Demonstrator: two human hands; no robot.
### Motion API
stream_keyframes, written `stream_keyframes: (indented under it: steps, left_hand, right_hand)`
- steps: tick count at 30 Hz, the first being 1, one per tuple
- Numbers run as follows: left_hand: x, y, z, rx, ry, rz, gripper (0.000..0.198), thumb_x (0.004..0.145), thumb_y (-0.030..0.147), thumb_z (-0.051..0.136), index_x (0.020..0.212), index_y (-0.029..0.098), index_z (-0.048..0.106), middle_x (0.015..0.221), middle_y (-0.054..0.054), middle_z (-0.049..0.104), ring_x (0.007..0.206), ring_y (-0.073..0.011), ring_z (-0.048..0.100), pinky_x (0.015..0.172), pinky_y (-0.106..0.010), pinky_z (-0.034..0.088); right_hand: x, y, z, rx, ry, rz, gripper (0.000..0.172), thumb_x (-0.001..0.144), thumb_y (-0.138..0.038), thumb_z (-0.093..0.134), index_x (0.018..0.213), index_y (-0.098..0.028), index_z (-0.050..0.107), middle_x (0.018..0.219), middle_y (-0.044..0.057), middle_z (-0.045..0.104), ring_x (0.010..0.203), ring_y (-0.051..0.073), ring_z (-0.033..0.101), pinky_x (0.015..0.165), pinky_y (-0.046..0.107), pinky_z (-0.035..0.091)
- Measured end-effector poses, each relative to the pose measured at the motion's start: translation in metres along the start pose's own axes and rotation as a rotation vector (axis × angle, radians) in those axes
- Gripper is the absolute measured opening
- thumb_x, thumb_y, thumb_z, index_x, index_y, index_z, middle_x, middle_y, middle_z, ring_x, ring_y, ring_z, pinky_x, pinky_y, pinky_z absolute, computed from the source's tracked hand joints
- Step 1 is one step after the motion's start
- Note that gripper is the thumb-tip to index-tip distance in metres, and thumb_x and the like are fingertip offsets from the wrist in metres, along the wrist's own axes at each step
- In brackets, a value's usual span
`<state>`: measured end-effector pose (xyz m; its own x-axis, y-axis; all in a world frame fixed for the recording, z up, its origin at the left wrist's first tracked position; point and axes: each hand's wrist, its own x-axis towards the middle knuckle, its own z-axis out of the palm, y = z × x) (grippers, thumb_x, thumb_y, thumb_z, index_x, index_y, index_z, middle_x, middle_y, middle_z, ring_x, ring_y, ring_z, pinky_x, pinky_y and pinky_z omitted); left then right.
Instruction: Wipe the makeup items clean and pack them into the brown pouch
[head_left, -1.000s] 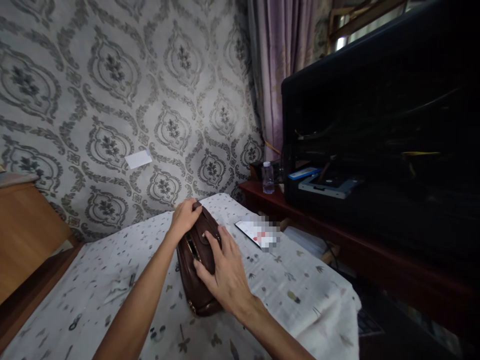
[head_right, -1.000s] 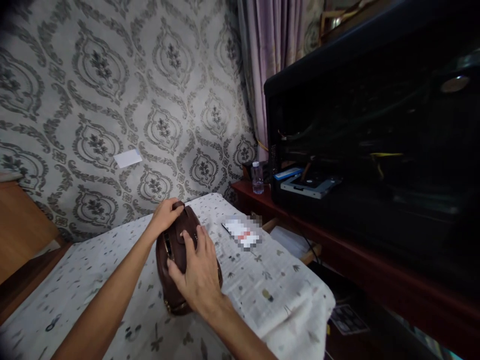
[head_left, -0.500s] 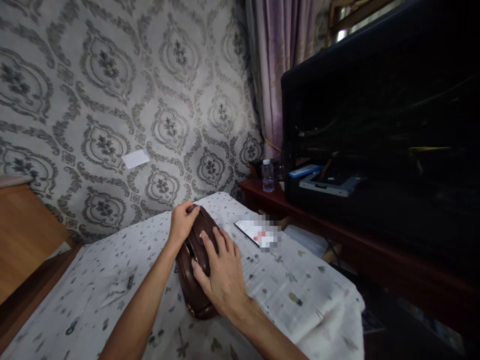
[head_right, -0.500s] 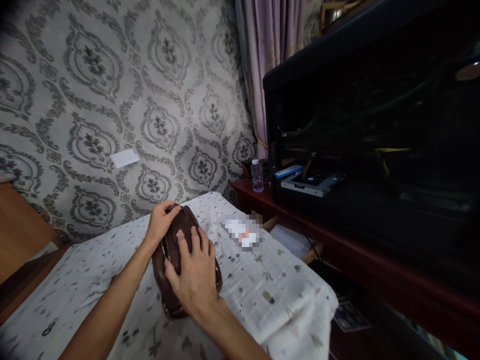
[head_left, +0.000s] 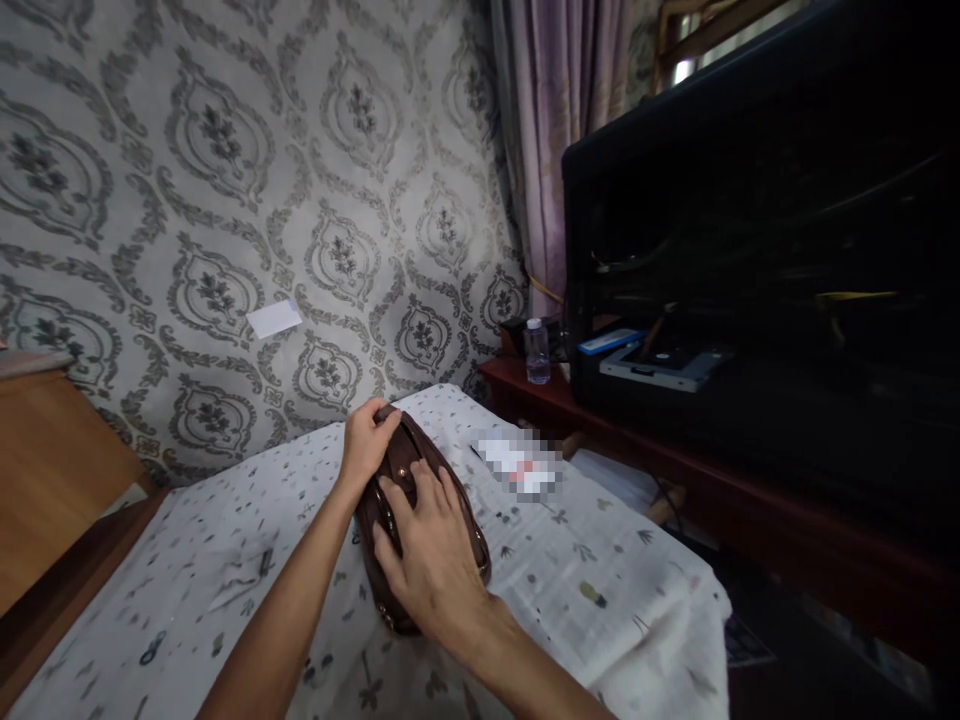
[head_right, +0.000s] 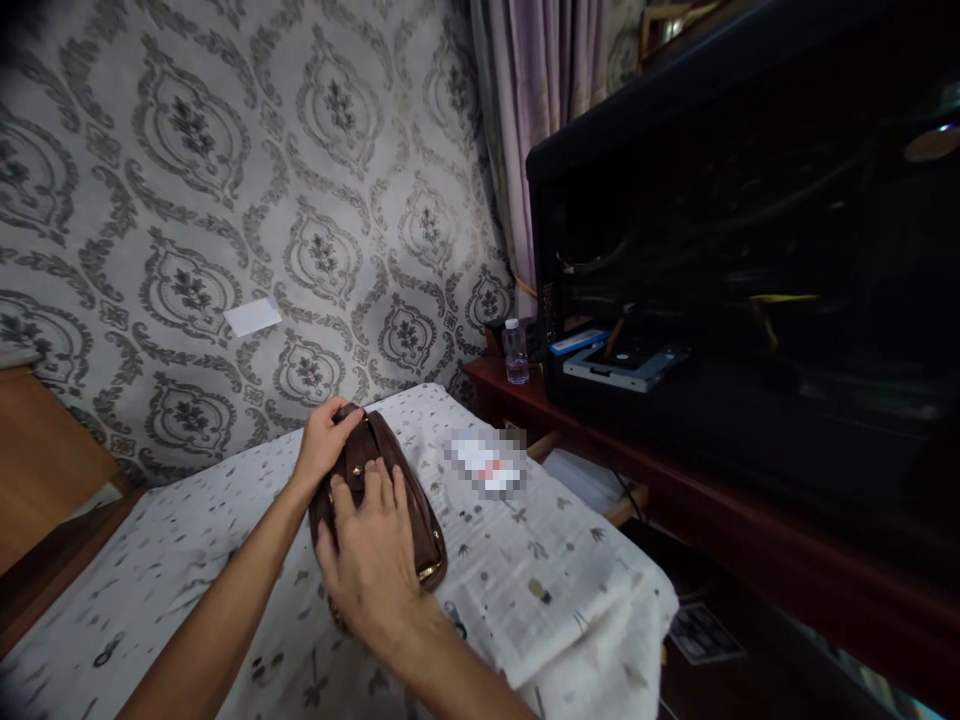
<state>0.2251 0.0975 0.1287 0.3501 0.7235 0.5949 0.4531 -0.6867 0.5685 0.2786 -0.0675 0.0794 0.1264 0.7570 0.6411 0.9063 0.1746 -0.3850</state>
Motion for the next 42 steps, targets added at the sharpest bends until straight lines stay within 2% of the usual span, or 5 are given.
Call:
stream_keyframes:
  steps: [13, 26, 29, 33, 42]
  left_hand:
    - [-0.003, 0.004, -0.002, 0.062, 0.005, 0.064, 0.019, 0.083, 0.033, 0.055, 0.069, 0.02, 0.053, 0.061, 0.003, 0.048, 0.061, -0.0141, 0.044, 0.061, -0.026, 0.031]
    - [-0.003, -0.006, -0.022, -0.05, -0.183, 0.177, 0.012, 0.081, 0.029, 0.058, 0.084, 0.018, 0.062, 0.08, 0.0, 0.064, 0.078, -0.016, 0.058, 0.073, -0.024, 0.046]
    - [0.009, -0.02, -0.035, 0.064, -0.125, 0.159, 0.011, 0.082, 0.024, 0.053, 0.086, 0.019, 0.061, 0.086, -0.002, 0.065, 0.082, -0.0168, 0.059, 0.077, -0.026, 0.045]
    - [0.021, -0.037, -0.044, 0.213, -0.024, 0.053, 0.018, 0.082, 0.026, 0.052, 0.066, 0.019, 0.055, 0.063, 0.0, 0.052, 0.065, -0.0175, 0.05, 0.067, -0.028, 0.037]
    - [0.009, -0.037, -0.035, 0.296, 0.022, -0.036, 0.028, 0.086, 0.03, 0.046, 0.059, 0.021, 0.047, 0.055, 0.002, 0.047, 0.058, -0.0156, 0.044, 0.059, -0.027, 0.027]
  right_hand:
    - [0.013, 0.019, 0.003, -0.036, -0.071, 0.072, 0.056, 0.096, -0.044, 0.045, 0.145, -0.017, 0.047, 0.149, 0.015, 0.047, 0.143, 0.033, 0.033, 0.115, 0.053, 0.028]
    - [0.013, 0.02, 0.005, -0.032, -0.061, 0.07, 0.053, 0.097, -0.042, 0.043, 0.144, -0.018, 0.048, 0.151, 0.014, 0.045, 0.144, 0.03, 0.032, 0.115, 0.05, 0.027]
    - [0.012, 0.02, 0.005, -0.031, -0.064, 0.071, 0.053, 0.097, -0.042, 0.044, 0.144, -0.019, 0.048, 0.151, 0.014, 0.045, 0.144, 0.031, 0.032, 0.115, 0.05, 0.026]
    - [0.014, 0.019, 0.004, -0.028, -0.076, 0.086, 0.053, 0.097, -0.041, 0.045, 0.145, -0.019, 0.048, 0.151, 0.014, 0.044, 0.144, 0.031, 0.032, 0.115, 0.051, 0.027]
    - [0.013, 0.021, 0.002, -0.044, -0.066, 0.05, 0.04, 0.098, -0.042, 0.046, 0.136, -0.04, 0.057, 0.149, 0.012, 0.047, 0.144, 0.033, 0.032, 0.112, 0.052, 0.029]
